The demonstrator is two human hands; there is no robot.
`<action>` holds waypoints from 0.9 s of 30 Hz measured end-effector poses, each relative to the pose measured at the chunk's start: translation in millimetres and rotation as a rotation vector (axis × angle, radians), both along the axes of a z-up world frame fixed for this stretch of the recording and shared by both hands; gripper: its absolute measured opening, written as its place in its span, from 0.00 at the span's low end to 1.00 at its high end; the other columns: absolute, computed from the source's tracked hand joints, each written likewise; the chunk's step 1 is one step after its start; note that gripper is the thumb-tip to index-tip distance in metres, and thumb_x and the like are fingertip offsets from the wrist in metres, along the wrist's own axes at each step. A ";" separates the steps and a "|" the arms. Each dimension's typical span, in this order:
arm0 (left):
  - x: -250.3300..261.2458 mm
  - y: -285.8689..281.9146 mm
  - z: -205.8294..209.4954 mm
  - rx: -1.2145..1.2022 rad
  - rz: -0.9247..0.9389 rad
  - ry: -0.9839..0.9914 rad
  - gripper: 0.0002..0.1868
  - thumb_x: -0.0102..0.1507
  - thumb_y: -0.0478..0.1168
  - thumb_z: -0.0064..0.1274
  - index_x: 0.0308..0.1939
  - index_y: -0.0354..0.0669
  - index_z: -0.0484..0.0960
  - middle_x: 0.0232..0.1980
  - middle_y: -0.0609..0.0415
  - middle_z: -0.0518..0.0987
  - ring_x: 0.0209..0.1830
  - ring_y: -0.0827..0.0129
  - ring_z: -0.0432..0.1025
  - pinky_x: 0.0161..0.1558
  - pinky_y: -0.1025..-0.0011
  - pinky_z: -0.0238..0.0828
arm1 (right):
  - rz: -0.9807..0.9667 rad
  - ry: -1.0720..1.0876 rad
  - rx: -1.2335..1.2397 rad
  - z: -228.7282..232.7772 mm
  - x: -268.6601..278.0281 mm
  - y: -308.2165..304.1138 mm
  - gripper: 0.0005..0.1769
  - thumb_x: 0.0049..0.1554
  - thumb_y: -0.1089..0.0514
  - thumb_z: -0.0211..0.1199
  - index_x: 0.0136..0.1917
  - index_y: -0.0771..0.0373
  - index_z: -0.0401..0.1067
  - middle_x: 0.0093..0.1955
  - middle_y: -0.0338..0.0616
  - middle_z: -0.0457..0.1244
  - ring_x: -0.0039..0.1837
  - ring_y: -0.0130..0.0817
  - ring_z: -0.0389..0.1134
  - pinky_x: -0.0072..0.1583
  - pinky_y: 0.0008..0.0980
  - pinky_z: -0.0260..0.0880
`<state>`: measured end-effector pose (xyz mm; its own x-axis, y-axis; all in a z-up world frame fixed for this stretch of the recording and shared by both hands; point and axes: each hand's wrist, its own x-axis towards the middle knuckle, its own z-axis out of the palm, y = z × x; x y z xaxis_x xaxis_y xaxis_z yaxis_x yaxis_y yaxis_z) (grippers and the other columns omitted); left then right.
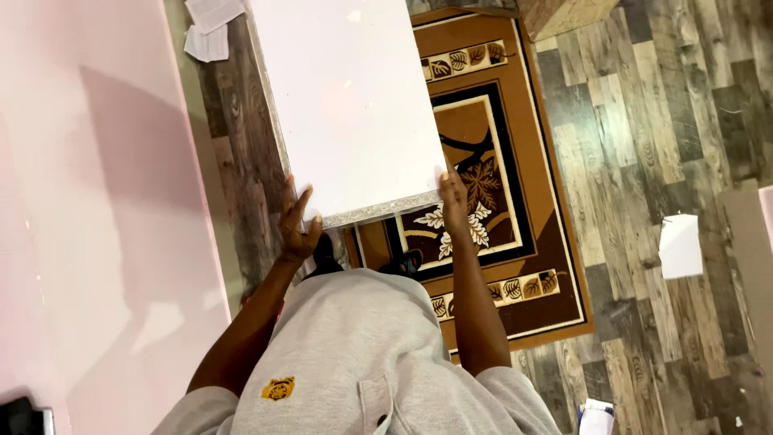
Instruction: The person rotates and lifts a large white wooden cabinet frame on a patterned rug by hand.
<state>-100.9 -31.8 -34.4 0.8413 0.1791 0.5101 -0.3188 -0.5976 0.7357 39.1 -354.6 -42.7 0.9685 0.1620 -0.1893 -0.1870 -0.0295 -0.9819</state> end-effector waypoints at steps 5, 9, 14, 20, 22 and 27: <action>-8.8 -24.1 28.4 -0.019 0.111 0.200 0.31 0.68 0.33 0.52 0.76 0.39 0.66 0.85 0.38 0.47 0.86 0.46 0.44 0.81 0.51 0.50 | 0.044 -0.049 0.023 -0.2 0.0 -4.3 0.39 0.66 0.32 0.44 0.81 0.57 0.53 0.79 0.58 0.55 0.79 0.52 0.55 0.76 0.53 0.56; -4.7 -44.7 38.6 -0.051 0.206 0.254 0.33 0.68 0.37 0.55 0.77 0.43 0.64 0.84 0.37 0.45 0.85 0.43 0.43 0.80 0.51 0.50 | 0.065 -0.058 0.039 -6.9 3.7 -6.6 0.36 0.69 0.36 0.43 0.82 0.58 0.52 0.79 0.57 0.54 0.80 0.50 0.54 0.78 0.49 0.54; -5.0 -50.3 43.9 0.482 0.378 0.471 0.36 0.69 0.51 0.55 0.78 0.47 0.64 0.84 0.37 0.46 0.83 0.30 0.34 0.75 0.28 0.35 | 0.039 -0.032 -0.044 0.6 -1.7 -5.7 0.35 0.69 0.37 0.41 0.81 0.58 0.54 0.77 0.57 0.57 0.79 0.48 0.57 0.76 0.45 0.57; 17.7 -53.0 20.1 0.583 0.352 0.354 0.44 0.73 0.63 0.45 0.85 0.47 0.50 0.81 0.20 0.33 0.82 0.24 0.28 0.72 0.21 0.35 | -0.058 -0.077 -0.058 -16.0 -3.8 2.9 0.36 0.69 0.37 0.43 0.78 0.64 0.58 0.76 0.61 0.57 0.77 0.49 0.58 0.75 0.46 0.58; 26.1 -59.6 17.4 0.692 0.364 0.377 0.45 0.73 0.65 0.43 0.85 0.46 0.47 0.81 0.21 0.33 0.81 0.23 0.27 0.71 0.20 0.37 | -0.122 0.086 -0.121 -29.3 1.5 1.2 0.35 0.69 0.38 0.43 0.75 0.67 0.62 0.72 0.60 0.59 0.75 0.47 0.60 0.73 0.45 0.60; 33.0 -47.4 24.7 0.722 0.314 0.273 0.47 0.72 0.69 0.46 0.84 0.48 0.50 0.82 0.27 0.41 0.79 0.18 0.34 0.65 0.24 0.49 | -0.145 -0.006 -0.158 -48.1 0.5 -1.9 0.31 0.71 0.40 0.43 0.67 0.70 0.68 0.55 0.59 0.61 0.59 0.43 0.60 0.59 0.43 0.60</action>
<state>-67.9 -79.1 -9.8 0.9176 0.1328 0.3748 0.0749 -0.9835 0.1649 39.5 -356.5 -90.9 0.9806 -0.0102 -0.1958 -0.1950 -0.1567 -0.9682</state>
